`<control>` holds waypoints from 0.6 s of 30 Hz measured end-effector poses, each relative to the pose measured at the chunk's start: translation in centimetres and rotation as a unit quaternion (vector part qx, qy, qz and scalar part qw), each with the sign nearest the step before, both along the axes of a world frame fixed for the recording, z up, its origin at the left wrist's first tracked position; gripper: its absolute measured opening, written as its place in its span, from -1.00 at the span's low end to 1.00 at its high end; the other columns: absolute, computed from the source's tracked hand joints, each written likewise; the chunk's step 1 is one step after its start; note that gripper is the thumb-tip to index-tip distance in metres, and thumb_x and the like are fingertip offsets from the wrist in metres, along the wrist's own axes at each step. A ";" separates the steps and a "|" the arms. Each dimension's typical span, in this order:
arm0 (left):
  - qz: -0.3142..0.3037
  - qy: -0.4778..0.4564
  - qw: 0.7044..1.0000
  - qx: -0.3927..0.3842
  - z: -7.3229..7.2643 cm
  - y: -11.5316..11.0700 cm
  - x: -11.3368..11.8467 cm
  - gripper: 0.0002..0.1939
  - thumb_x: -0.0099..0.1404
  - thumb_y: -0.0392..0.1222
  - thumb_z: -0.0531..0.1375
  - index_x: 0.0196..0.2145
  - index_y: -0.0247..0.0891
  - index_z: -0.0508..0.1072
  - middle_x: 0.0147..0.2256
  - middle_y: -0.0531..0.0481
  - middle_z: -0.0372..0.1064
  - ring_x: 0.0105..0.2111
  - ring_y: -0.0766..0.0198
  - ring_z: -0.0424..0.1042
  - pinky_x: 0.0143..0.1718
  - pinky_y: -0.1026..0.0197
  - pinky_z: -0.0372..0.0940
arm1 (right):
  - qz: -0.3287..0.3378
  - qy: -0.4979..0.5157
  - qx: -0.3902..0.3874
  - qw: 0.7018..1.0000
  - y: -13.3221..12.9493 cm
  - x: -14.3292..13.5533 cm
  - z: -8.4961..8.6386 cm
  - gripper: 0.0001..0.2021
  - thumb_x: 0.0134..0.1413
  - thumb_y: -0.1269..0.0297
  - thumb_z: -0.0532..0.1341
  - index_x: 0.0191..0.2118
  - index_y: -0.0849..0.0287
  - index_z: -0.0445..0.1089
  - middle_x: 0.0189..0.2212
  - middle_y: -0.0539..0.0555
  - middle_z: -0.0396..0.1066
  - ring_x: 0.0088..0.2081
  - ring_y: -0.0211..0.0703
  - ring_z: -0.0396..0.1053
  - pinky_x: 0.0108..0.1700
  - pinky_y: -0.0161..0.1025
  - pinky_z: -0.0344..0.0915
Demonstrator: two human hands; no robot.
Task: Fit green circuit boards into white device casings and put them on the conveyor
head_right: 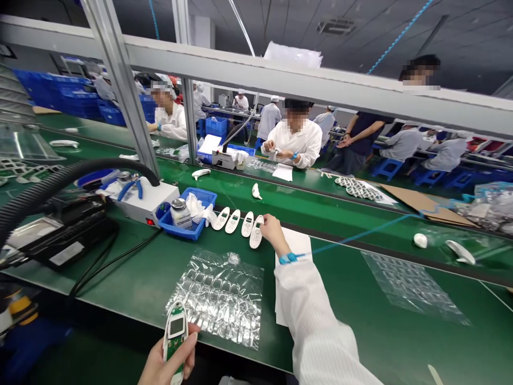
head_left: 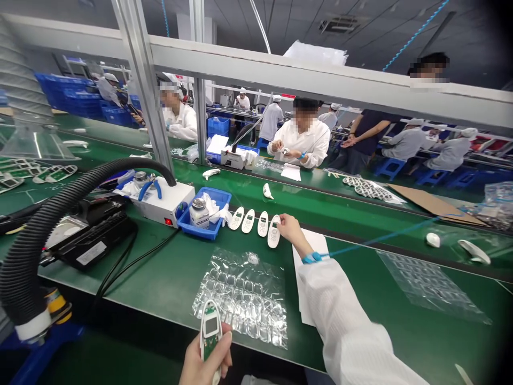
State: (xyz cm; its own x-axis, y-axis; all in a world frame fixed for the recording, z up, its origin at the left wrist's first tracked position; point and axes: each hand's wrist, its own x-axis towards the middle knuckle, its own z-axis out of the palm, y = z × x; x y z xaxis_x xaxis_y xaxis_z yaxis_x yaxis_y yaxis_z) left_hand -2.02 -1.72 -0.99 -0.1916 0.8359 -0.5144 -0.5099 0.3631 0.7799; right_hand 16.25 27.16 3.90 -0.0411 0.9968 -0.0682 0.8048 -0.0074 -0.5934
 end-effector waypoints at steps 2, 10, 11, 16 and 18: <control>0.003 0.005 1.000 0.016 -0.4 0.1 0.1 -0.48 -0.13 0.15 0.42 -0.39 -0.35 0.47 -0.67 0.09 0.27 -0.66 0.40 0.17 -0.60 0.33 0.09 | 0.035 0.049 -0.011 0.998 -4.1 -0.6 0.4 -0.73 0.13 0.51 0.14 -0.03 0.25 0.31 -0.38 0.01 0.42 -0.48 -0.27 0.40 -0.45 -0.34 0.35; -0.036 0.094 0.995 0.018 -0.5 0.3 1.4 -0.50 -0.13 0.19 0.38 -0.53 -0.34 0.42 -0.77 0.13 0.18 -0.74 0.43 0.07 -0.68 0.35 0.01 | 0.188 0.266 -0.093 0.941 -19.7 -3.2 -2.0 -0.80 0.18 0.29 0.08 -0.10 0.13 0.34 -0.47 -0.03 0.36 -0.57 -0.27 0.31 -0.56 -0.35 0.19; -0.037 0.111 0.993 0.016 -0.4 0.2 1.4 -0.52 -0.13 0.18 0.38 -0.58 -0.31 0.38 -0.78 0.15 0.14 -0.75 0.44 0.05 -0.69 0.35 0.01 | 0.177 0.236 -0.052 0.954 -19.8 -2.9 -2.4 -0.81 0.20 0.27 0.08 -0.15 0.15 0.37 -0.46 0.00 0.37 -0.51 -0.23 0.33 -0.49 -0.31 0.22; -0.021 0.146 0.989 0.008 0.0 -0.6 0.9 -0.55 -0.07 0.16 0.34 -0.62 -0.26 0.29 -0.79 0.21 0.06 -0.75 0.46 0.01 -0.70 0.35 -0.03 | 0.088 0.077 0.120 0.986 -17.4 -1.5 -4.9 -0.82 0.20 0.29 0.07 -0.37 0.15 0.36 -0.40 0.07 0.33 -0.39 -0.11 0.31 -0.31 -0.20 0.19; -0.013 0.142 0.990 -0.003 0.1 -0.8 0.8 -0.54 -0.07 0.17 0.34 -0.61 -0.26 0.30 -0.79 0.20 0.07 -0.75 0.45 0.01 -0.70 0.35 -0.03 | 0.077 0.073 0.117 0.987 -17.0 -1.5 -5.7 -0.83 0.17 0.29 0.10 -0.43 0.14 0.33 -0.44 0.05 0.31 -0.45 -0.13 0.27 -0.36 -0.21 0.14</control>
